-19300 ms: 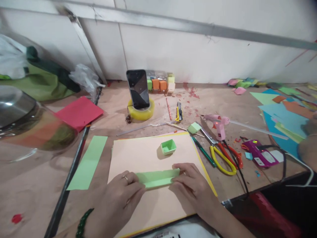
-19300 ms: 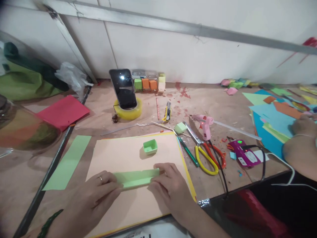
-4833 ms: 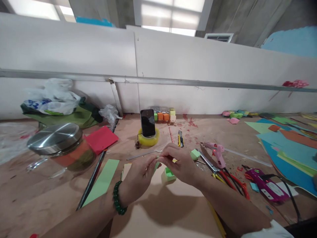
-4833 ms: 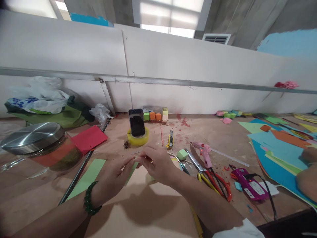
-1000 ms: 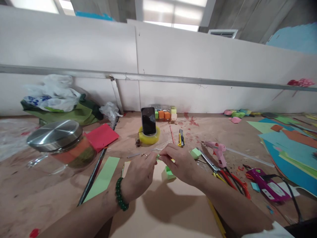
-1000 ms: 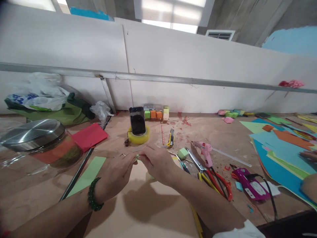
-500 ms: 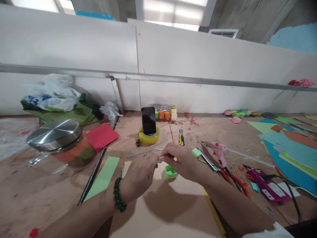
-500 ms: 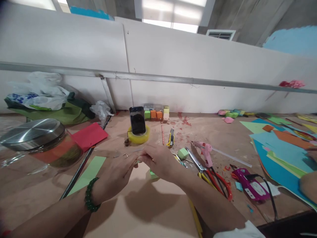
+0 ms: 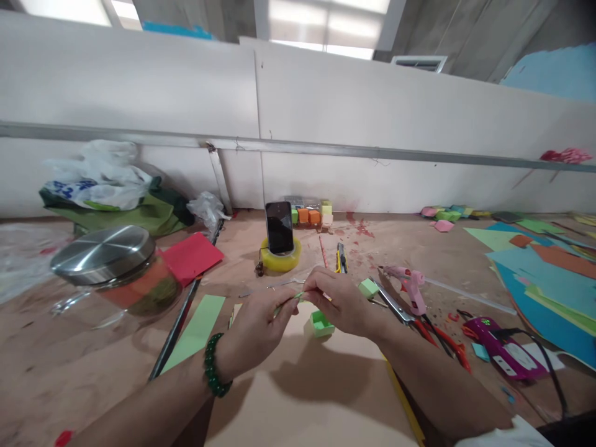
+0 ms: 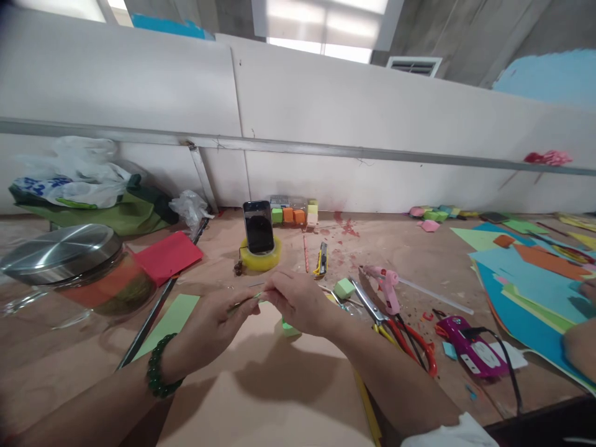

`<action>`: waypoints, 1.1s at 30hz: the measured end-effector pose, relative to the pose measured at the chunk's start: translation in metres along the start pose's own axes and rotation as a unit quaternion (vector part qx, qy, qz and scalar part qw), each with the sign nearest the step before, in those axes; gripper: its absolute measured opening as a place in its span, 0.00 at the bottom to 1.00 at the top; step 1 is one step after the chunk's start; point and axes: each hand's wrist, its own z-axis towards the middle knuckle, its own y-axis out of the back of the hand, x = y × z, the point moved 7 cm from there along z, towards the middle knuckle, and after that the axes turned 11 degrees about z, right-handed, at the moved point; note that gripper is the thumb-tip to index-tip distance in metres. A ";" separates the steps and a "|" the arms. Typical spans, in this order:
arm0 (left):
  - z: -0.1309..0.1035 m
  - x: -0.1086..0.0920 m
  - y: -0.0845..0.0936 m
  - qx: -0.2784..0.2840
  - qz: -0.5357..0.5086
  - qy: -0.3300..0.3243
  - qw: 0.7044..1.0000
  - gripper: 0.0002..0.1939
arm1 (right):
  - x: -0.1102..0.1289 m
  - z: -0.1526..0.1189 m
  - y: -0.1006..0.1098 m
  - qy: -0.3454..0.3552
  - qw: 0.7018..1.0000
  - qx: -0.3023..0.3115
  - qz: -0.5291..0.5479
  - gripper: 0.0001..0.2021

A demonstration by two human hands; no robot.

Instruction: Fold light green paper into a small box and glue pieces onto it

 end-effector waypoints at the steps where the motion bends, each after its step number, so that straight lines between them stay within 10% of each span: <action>1: -0.001 0.001 -0.001 0.000 0.014 -0.002 1.000 0.14 | -0.001 0.000 0.000 -0.012 1.000 0.004 0.022 0.12; 9: -0.004 0.005 0.009 -0.050 0.054 -0.024 0.997 0.14 | -0.012 0.002 0.009 -0.137 0.975 -0.048 0.169 0.06; 14: -0.006 0.028 0.030 -0.161 -0.168 0.090 0.968 0.31 | -0.052 -0.009 0.003 -0.315 0.831 -0.178 0.422 0.15; 19: 0.002 0.025 -0.007 0.003 -0.261 0.136 0.956 0.19 | -0.053 -0.015 -0.033 -0.364 0.745 -0.158 0.536 0.18; 26: 0.003 0.014 -0.002 -0.031 -0.046 0.042 0.998 0.14 | -0.034 -0.009 -0.021 -0.294 0.894 -0.094 0.325 0.10; 33: -0.003 -0.002 -0.004 -0.042 0.180 -0.045 0.982 0.15 | -0.008 0.000 0.004 -0.124 0.970 -0.090 0.190 0.04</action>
